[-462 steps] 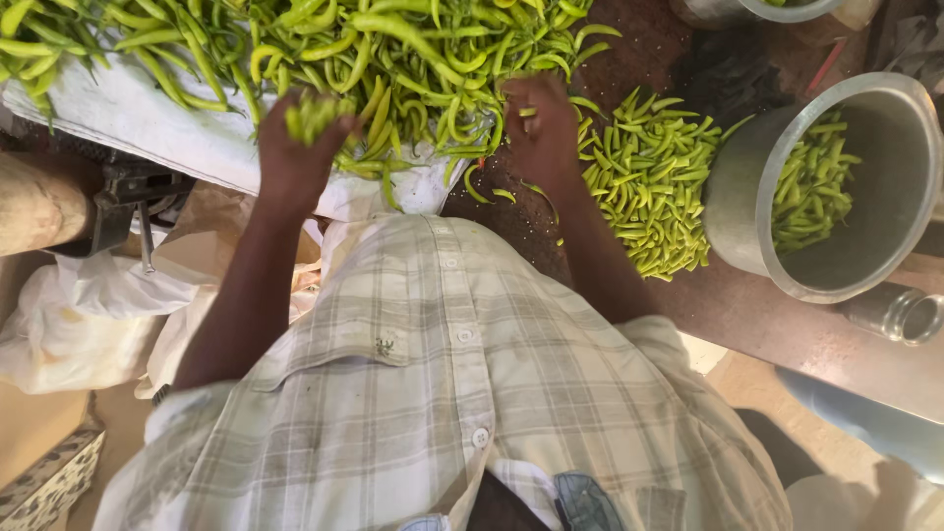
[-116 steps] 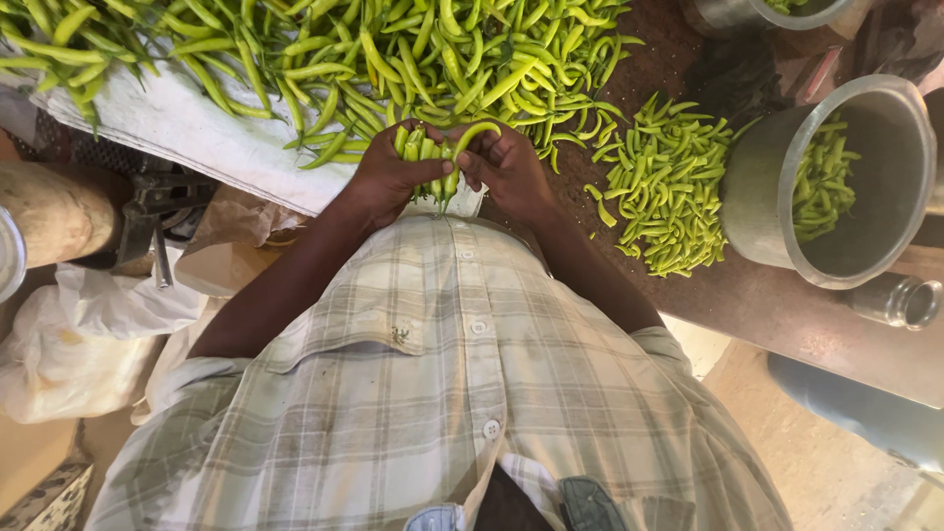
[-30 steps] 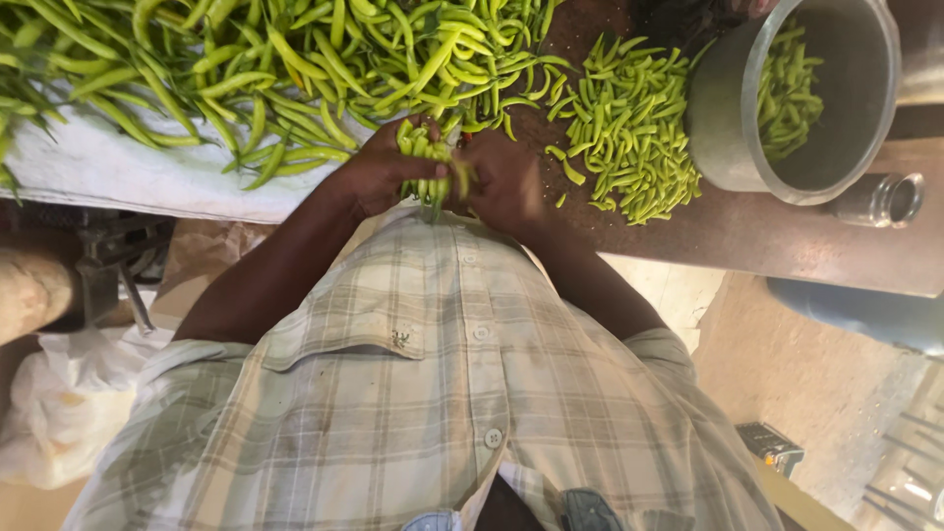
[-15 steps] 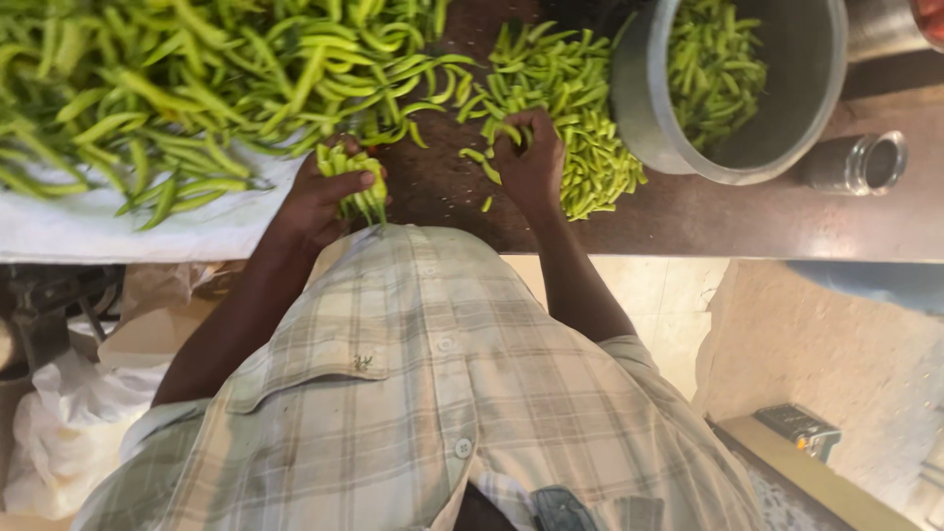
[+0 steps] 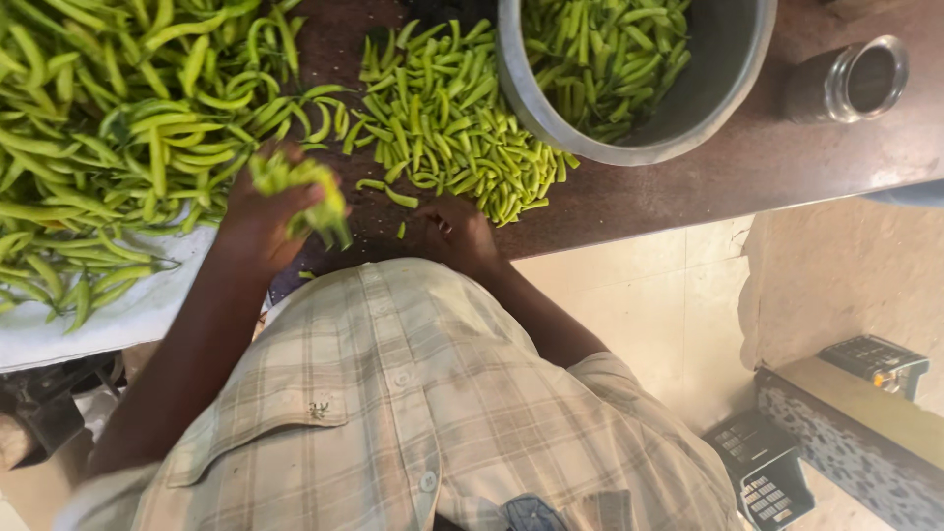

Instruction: The person trims the ends off green chilies using a knife and places the trimmed pieces into a metal pot. The person repeatedly picks chilies from a pile, cuts off the tips, and drops the trimmed chilies into the pot.

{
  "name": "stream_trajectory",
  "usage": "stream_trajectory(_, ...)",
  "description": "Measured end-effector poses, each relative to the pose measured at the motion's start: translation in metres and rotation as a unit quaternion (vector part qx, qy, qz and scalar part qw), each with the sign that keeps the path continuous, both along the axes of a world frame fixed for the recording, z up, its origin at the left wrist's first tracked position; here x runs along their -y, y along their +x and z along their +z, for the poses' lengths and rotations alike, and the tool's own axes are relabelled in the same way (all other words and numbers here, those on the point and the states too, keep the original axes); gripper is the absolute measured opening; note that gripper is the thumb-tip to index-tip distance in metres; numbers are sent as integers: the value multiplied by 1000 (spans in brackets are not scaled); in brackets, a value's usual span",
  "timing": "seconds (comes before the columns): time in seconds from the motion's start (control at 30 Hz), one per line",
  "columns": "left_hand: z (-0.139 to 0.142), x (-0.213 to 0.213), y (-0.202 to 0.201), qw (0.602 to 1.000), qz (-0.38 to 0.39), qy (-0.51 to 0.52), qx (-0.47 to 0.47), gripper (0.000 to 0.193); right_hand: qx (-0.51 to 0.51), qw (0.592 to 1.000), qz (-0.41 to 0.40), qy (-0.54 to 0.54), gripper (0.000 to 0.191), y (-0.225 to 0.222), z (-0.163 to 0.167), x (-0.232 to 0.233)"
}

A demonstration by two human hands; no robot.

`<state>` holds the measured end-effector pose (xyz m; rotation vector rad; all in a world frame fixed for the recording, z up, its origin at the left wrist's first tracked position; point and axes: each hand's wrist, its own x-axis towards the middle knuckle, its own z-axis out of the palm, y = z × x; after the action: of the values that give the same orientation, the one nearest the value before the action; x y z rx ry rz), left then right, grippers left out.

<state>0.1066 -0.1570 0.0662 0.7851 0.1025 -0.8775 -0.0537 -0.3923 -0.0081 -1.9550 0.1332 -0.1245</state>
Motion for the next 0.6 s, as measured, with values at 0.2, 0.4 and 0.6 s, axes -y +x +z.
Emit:
stream_trajectory(0.2, 40, 173, 29, 985, -76, -26, 152, 50, 27, 998, -33, -38, 15, 2, -12, 34)
stream_trajectory(0.4, 84, 281, 41, 925, -220, 168, 262, 53, 12, 996, -88, -18, 14, -7, 0, 43)
stream_trajectory(0.6, 75, 272, 44, 937, -147, 61, 312, 51, 39, 991, -129, 12, 19, -18, 29, 50)
